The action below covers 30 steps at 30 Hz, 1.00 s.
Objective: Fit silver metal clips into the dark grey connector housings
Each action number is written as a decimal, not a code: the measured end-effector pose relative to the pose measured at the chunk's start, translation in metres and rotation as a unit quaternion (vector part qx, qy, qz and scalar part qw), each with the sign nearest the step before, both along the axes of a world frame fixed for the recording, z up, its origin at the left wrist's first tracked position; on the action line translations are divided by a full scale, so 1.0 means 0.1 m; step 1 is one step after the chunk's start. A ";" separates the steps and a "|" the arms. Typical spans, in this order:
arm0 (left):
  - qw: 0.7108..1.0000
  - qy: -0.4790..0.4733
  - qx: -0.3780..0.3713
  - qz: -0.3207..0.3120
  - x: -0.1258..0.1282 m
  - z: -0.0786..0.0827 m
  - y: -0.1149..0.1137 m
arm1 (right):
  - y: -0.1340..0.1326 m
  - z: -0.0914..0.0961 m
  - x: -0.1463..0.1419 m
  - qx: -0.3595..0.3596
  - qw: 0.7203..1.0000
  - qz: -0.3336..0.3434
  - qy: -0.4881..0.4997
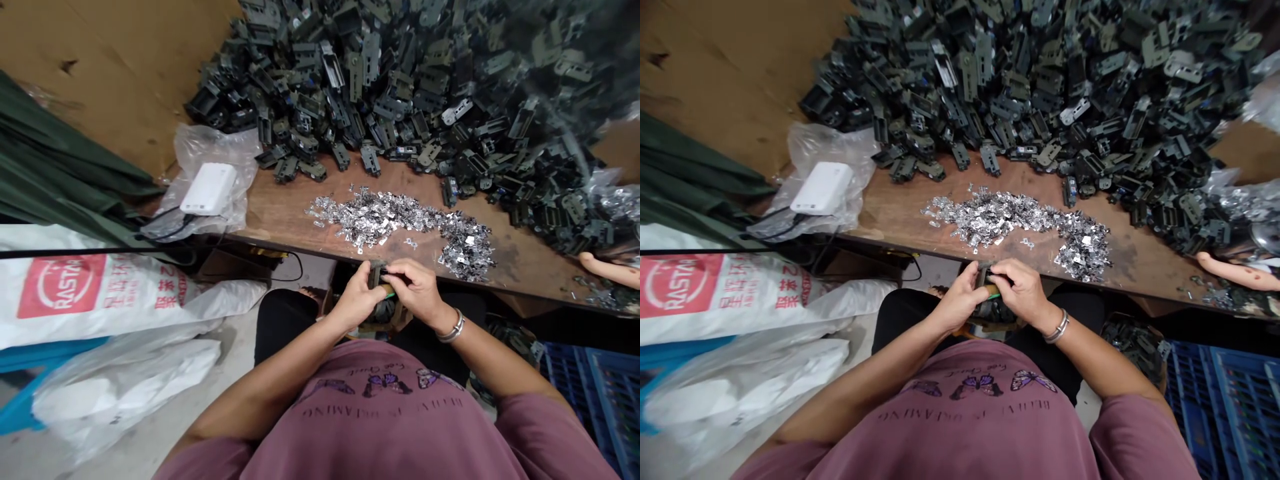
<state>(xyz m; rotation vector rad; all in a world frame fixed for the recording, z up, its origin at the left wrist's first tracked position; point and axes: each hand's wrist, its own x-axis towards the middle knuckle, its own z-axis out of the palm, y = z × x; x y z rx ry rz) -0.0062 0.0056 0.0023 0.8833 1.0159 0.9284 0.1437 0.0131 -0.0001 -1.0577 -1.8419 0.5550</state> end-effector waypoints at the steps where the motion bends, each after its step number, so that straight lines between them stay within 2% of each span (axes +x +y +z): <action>1: 1.000 0.016 0.012 -0.001 0.00 0.01 -0.01 | -0.01 0.00 -0.01 0.009 1.000 -0.001 0.003; 7: 0.985 0.136 0.107 0.008 0.01 0.01 -0.07 | -0.05 -0.04 -0.01 0.086 0.995 -0.022 -0.033; 10: 0.960 0.238 0.146 0.008 0.00 -0.02 -0.10 | -0.10 -0.10 -0.02 0.108 0.990 -0.030 -0.081; 14: 0.918 0.355 0.170 -0.047 -0.06 0.00 -0.14 | -0.15 -0.12 0.00 0.108 0.988 0.013 -0.107; 17: 0.910 0.353 0.205 -0.072 -0.11 0.04 -0.12 | -0.12 -0.05 0.11 0.058 0.996 0.045 -0.059; 19: 0.905 0.338 0.251 -0.058 -0.14 0.05 -0.10 | -0.06 -0.01 0.24 0.004 1.000 0.012 -0.020; 23: 0.888 0.324 0.326 0.024 -0.24 0.07 -0.04 | 0.03 0.00 0.52 -0.095 0.993 -0.074 0.009; 25: 0.893 0.300 0.330 0.055 -0.29 0.08 -0.03 | 0.04 -0.04 0.62 -0.125 0.989 -0.082 -0.005; 27: 0.913 0.262 0.305 0.069 -0.35 0.09 -0.01 | 0.02 -0.07 0.67 -0.138 0.987 -0.082 -0.024; 30: 0.962 0.177 0.193 0.071 -0.40 0.07 -0.01 | -0.02 -0.08 0.70 -0.148 0.985 -0.080 -0.044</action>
